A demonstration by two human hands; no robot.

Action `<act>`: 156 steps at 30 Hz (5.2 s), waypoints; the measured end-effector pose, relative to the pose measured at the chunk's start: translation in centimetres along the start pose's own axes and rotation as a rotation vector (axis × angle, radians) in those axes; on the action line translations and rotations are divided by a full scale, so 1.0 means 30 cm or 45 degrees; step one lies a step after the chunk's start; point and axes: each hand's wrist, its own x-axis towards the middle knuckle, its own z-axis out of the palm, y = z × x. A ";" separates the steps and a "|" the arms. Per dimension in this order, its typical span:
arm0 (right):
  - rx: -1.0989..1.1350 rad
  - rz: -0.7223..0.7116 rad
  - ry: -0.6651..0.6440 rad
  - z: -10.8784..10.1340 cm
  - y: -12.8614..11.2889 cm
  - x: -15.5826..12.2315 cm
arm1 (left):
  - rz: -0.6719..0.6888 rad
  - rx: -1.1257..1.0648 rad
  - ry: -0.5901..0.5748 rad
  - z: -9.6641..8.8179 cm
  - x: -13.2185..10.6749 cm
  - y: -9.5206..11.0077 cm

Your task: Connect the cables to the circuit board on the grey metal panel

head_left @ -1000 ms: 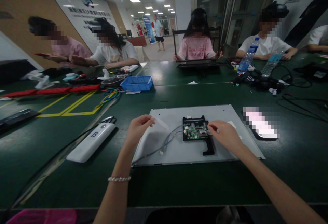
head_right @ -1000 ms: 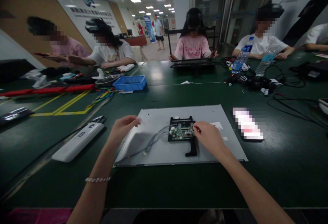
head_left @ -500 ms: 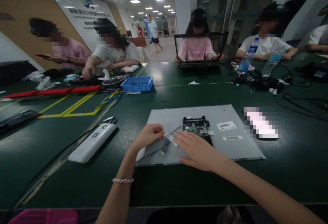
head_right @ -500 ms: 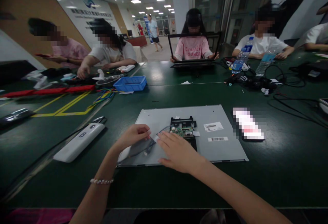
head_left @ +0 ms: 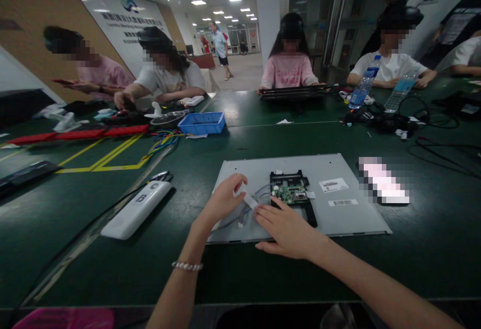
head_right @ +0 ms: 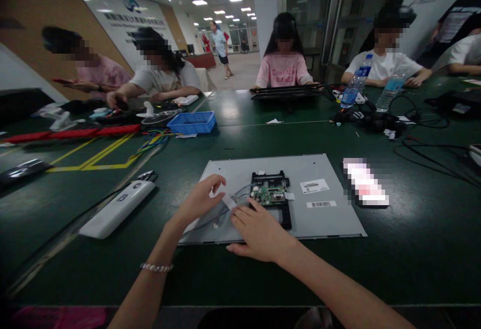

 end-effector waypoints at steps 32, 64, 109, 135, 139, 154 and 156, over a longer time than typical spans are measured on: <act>0.035 0.010 0.065 0.009 -0.011 0.026 | 0.143 0.211 -0.349 -0.009 -0.013 0.026; 0.128 0.035 0.048 -0.009 -0.018 0.011 | 0.095 0.119 -0.273 -0.008 -0.013 0.011; 0.217 0.032 0.071 -0.048 -0.005 -0.040 | 0.056 0.167 -0.049 -0.022 0.004 -0.009; 0.245 0.849 0.347 -0.130 0.292 -0.195 | -0.036 0.071 -0.219 -0.024 0.002 -0.008; 0.444 0.972 0.294 -0.106 0.371 -0.246 | -0.011 0.020 -0.182 -0.021 0.004 -0.023; 0.486 0.952 0.263 -0.083 0.349 -0.222 | -0.106 0.505 0.149 -0.006 -0.001 -0.086; 0.506 1.021 0.292 -0.085 0.369 -0.234 | -0.115 0.529 0.187 -0.002 -0.002 -0.087</act>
